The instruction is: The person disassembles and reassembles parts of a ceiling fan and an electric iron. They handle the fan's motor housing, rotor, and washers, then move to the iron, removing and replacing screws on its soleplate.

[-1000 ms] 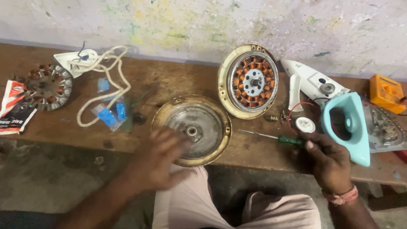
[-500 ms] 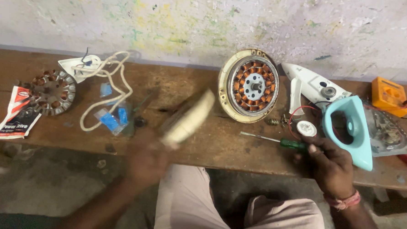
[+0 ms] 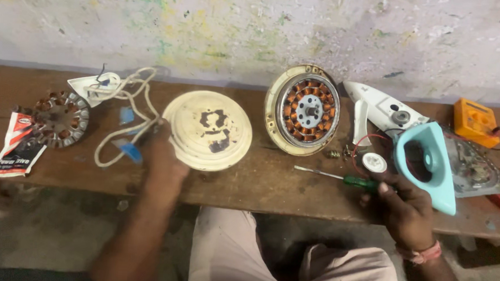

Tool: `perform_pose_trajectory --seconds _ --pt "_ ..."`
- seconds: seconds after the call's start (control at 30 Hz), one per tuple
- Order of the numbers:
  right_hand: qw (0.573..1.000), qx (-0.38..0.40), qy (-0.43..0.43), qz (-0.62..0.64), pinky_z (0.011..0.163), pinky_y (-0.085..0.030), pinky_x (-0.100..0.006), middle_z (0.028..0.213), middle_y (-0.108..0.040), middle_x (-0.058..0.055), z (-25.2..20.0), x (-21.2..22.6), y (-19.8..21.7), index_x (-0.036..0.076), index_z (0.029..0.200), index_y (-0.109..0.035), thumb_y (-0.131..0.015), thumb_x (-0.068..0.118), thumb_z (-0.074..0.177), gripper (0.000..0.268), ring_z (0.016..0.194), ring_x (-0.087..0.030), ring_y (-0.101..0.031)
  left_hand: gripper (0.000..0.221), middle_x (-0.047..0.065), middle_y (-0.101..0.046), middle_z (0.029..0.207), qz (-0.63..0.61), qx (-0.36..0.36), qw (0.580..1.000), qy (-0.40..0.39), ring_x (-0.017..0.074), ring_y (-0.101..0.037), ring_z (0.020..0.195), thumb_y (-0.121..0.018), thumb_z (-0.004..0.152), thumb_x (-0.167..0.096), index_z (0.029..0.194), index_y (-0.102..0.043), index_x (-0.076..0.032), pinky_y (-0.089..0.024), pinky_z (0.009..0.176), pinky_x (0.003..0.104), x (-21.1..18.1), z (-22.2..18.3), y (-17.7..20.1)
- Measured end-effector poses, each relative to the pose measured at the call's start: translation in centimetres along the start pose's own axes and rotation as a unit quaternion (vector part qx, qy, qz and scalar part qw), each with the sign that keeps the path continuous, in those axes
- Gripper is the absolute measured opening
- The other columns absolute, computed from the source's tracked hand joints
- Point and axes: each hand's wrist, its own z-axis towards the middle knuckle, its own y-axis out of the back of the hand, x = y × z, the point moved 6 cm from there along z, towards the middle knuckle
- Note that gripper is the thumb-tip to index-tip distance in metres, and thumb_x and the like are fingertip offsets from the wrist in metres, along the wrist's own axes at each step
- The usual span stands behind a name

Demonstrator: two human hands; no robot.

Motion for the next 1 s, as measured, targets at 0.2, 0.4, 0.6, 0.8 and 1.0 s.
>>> perform_pose_trajectory --seconds 0.2,0.4,0.6,0.8,1.0 --pt "0.997 -0.050 -0.056 -0.032 0.059 -0.056 -0.036 0.094 -0.071 -0.016 -0.5 -0.4 0.5 -0.003 0.123 -0.066 -0.057 0.007 0.102 0.025 0.077 -0.024 -0.070 0.032 0.019 -0.071 0.119 0.073 -0.057 0.995 0.024 0.0297 -0.073 0.106 -0.054 0.102 -0.017 0.125 -0.059 0.005 -0.061 0.092 0.043 0.5 1.3 0.6" --pt "0.986 -0.034 0.026 -0.164 0.081 -0.054 -0.028 0.107 -0.073 -0.009 -0.3 0.0 -0.1 -0.004 0.118 -0.074 -0.072 0.001 0.091 0.028 0.094 -0.013 -0.065 0.026 0.012 -0.075 0.104 0.262 -0.011 0.963 -0.056 0.0193 -0.072 0.087 -0.071 0.092 -0.013 0.113 -0.071 0.002 -0.058 0.076 0.032 -1.7 1.7 -2.6" --pt "0.972 0.012 0.057 -0.228 0.088 -0.055 -0.029 0.109 -0.077 -0.007 0.0 0.2 -1.4 0.000 0.102 -0.072 -0.080 -0.001 0.077 0.027 0.100 -0.014 -0.069 0.026 0.006 -0.068 0.091 0.331 -0.047 0.942 -0.038 0.0147 -0.063 0.076 -0.072 0.096 -0.020 0.108 -0.067 0.003 -0.051 0.066 0.032 -3.0 2.0 -1.9" --pt "0.909 -0.011 0.111 -0.402 0.081 -0.056 -0.032 0.094 -0.078 -0.009 -0.7 2.1 -3.7 0.004 0.102 -0.074 -0.078 0.006 0.079 0.023 0.088 -0.019 -0.073 0.026 0.009 -0.067 0.088 0.383 -0.022 0.923 -0.034 0.0166 -0.060 0.075 -0.069 0.098 -0.019 0.105 -0.068 0.006 -0.049 0.066 0.032 -3.6 1.7 -2.2" --pt "0.835 0.028 0.223 -0.502 0.079 -0.054 -0.042 0.102 -0.072 -0.015 -1.5 4.3 -7.2 0.006 0.106 -0.072 -0.075 0.010 0.077 0.030 0.093 -0.036 -0.069 0.021 0.006 -0.064 0.087 0.348 0.002 0.931 -0.115 0.0144 -0.057 0.076 -0.067 0.104 -0.014 0.105 -0.066 0.007 -0.046 0.065 0.031 -4.4 0.7 -5.4"
